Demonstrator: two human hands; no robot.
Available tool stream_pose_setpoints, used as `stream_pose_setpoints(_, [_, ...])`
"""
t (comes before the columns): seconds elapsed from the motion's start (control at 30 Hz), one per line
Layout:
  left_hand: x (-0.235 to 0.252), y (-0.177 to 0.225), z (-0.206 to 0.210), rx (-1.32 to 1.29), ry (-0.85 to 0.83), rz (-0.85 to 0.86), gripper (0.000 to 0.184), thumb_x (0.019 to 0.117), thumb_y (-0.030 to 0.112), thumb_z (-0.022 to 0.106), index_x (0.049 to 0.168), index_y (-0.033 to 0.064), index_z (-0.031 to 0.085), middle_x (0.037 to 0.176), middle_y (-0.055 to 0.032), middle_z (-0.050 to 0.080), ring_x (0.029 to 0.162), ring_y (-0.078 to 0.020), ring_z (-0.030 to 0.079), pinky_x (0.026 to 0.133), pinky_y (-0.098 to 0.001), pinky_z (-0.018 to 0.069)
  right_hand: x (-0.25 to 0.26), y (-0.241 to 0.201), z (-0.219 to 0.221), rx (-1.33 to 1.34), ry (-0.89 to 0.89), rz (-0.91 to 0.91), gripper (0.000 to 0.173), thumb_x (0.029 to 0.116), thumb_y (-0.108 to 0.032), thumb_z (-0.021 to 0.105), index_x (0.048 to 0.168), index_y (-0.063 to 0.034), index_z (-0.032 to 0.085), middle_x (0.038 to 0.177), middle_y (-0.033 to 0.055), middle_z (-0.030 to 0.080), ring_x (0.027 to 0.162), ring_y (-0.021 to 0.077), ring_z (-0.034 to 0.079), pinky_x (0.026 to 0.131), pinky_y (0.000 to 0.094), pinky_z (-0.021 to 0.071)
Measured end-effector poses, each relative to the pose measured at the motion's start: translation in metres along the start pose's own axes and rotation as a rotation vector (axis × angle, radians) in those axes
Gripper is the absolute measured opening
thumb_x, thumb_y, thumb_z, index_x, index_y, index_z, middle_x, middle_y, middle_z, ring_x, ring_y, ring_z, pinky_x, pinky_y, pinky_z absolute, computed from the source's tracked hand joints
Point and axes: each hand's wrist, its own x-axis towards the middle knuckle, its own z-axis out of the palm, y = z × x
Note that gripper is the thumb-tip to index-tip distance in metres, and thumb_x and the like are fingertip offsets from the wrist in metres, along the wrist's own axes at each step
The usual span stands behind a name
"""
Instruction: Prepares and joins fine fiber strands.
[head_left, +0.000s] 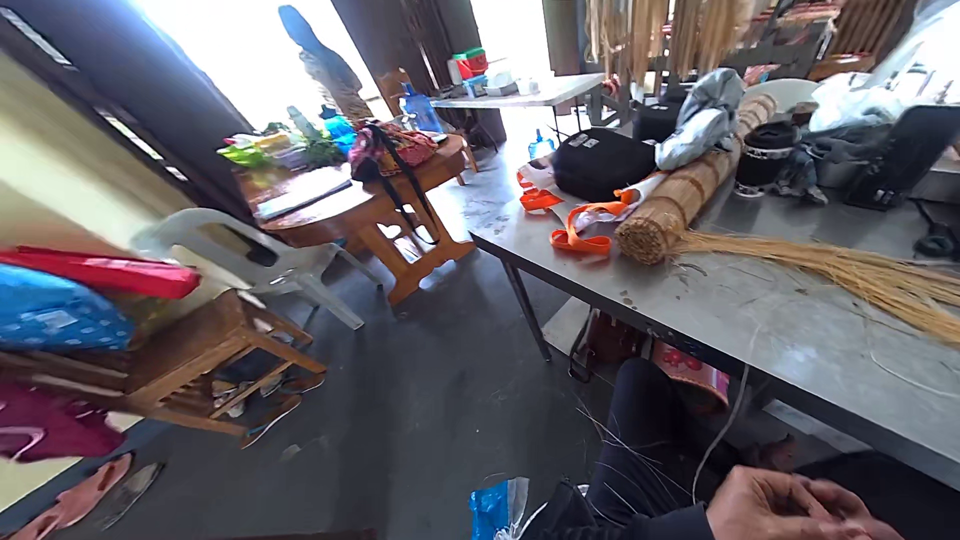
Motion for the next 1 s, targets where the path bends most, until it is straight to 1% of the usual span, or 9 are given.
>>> stream_pose_setpoints(0.03, [0.000, 0.001, -0.001, -0.001, -0.003, 0.023, 0.009, 0.0958, 0.001, 0.063, 0.097, -0.0064, 0.067, 0.079, -0.0039, 0.069, 0.065, -0.0072, 0.065, 0.061, -0.0250, 0.0573, 0.000, -0.003, 0.004, -0.022, 0.026, 0.040, 0.019, 0.0998, -0.042, 0.063, 0.107, -0.0336, 0.078, 0.125, -0.0078, 0.071, 0.115, 0.0106, 0.067, 0.093, 0.0285, 0.0581])
stream_pose_setpoints(0.1, [-0.003, 0.003, -0.002, -0.017, -0.017, 0.049, 0.006, 0.0953, 0.001, 0.063, 0.096, -0.0031, 0.068, 0.081, -0.0020, 0.069, 0.064, -0.0054, 0.065, 0.059, -0.0229, 0.0578, 0.000, -0.005, 0.010, 0.017, 0.114, 0.088, 0.019, 0.0967, -0.041, 0.065, 0.102, -0.0304, 0.079, 0.119, -0.0050, 0.073, 0.112, 0.0119, 0.068, 0.090, 0.0305, 0.0594])
stream_pose_setpoints(0.17, [-0.004, 0.004, -0.003, -0.042, -0.011, 0.025, 0.003, 0.0954, 0.002, 0.065, 0.095, -0.0001, 0.067, 0.078, -0.0001, 0.070, 0.063, -0.0049, 0.066, 0.058, -0.0227, 0.0577, 0.000, -0.002, 0.010, 0.129, 0.151, 0.093, 0.014, 0.0944, -0.032, 0.068, 0.099, -0.0256, 0.081, 0.116, -0.0020, 0.074, 0.113, 0.0140, 0.069, 0.092, 0.0315, 0.0593])
stream_pose_setpoints(0.23, [-0.003, 0.001, -0.006, -0.066, -0.004, -0.007, 0.002, 0.0954, 0.002, 0.064, 0.095, 0.0020, 0.067, 0.077, 0.0006, 0.070, 0.062, -0.0058, 0.066, 0.057, -0.0234, 0.0578, 0.003, 0.000, 0.010, 0.249, 0.166, 0.093, 0.015, 0.0939, -0.023, 0.068, 0.101, -0.0217, 0.081, 0.115, 0.0013, 0.075, 0.113, 0.0163, 0.069, 0.094, 0.0327, 0.0584])
stream_pose_setpoints(0.47, [0.000, -0.006, -0.011, -0.114, 0.015, -0.082, 0.007, 0.0949, 0.000, 0.061, 0.092, 0.0038, 0.066, 0.075, 0.0002, 0.070, 0.059, -0.0055, 0.065, 0.054, -0.0208, 0.0554, 0.006, 0.007, 0.006, 0.403, 0.203, 0.086, 0.020, 0.0931, -0.008, 0.064, 0.104, -0.0118, 0.081, 0.110, 0.0084, 0.076, 0.110, 0.0199, 0.070, 0.095, 0.0342, 0.0580])
stream_pose_setpoints(0.7, [0.001, -0.009, -0.012, -0.122, 0.016, -0.091, 0.008, 0.0940, -0.002, 0.061, 0.091, 0.0037, 0.066, 0.075, -0.0003, 0.070, 0.058, -0.0050, 0.065, 0.054, -0.0198, 0.0548, 0.009, 0.012, 0.006, 0.366, 0.208, 0.061, 0.018, 0.0909, -0.006, 0.070, 0.104, -0.0110, 0.081, 0.108, 0.0088, 0.077, 0.105, 0.0182, 0.072, 0.091, 0.0316, 0.0596])
stream_pose_setpoints(0.87, [0.002, -0.008, -0.013, -0.129, -0.011, -0.138, 0.009, 0.0951, -0.002, 0.059, 0.092, 0.0047, 0.065, 0.076, -0.0010, 0.071, 0.055, -0.0023, 0.061, 0.049, -0.0162, 0.0496, 0.020, 0.000, 0.012, 0.264, 0.331, 0.045, 0.022, 0.0859, 0.007, 0.069, 0.097, -0.0079, 0.081, 0.093, 0.0087, 0.078, 0.088, 0.0148, 0.074, 0.083, 0.0303, 0.0616])
stream_pose_setpoints(0.93, [0.001, -0.005, -0.016, -0.106, -0.033, -0.136, 0.009, 0.0955, -0.001, 0.060, 0.093, 0.0047, 0.066, 0.075, -0.0009, 0.071, 0.053, 0.0004, 0.058, 0.046, -0.0138, 0.0448, 0.031, -0.016, 0.008, 0.199, 0.342, -0.004, 0.021, 0.0870, 0.006, 0.069, 0.096, -0.0094, 0.081, 0.090, 0.0071, 0.078, 0.085, 0.0146, 0.075, 0.082, 0.0312, 0.0626])
stream_pose_setpoints(1.0, [0.001, -0.002, -0.023, -0.052, -0.058, -0.068, 0.008, 0.0947, -0.001, 0.063, 0.094, 0.0044, 0.068, 0.075, 0.0005, 0.070, 0.054, 0.0014, 0.057, 0.047, -0.0135, 0.0448, 0.044, -0.043, -0.004, 0.099, 0.320, -0.103, 0.018, 0.0901, -0.001, 0.070, 0.098, -0.0139, 0.081, 0.091, 0.0043, 0.078, 0.085, 0.0138, 0.075, 0.082, 0.0316, 0.0628])
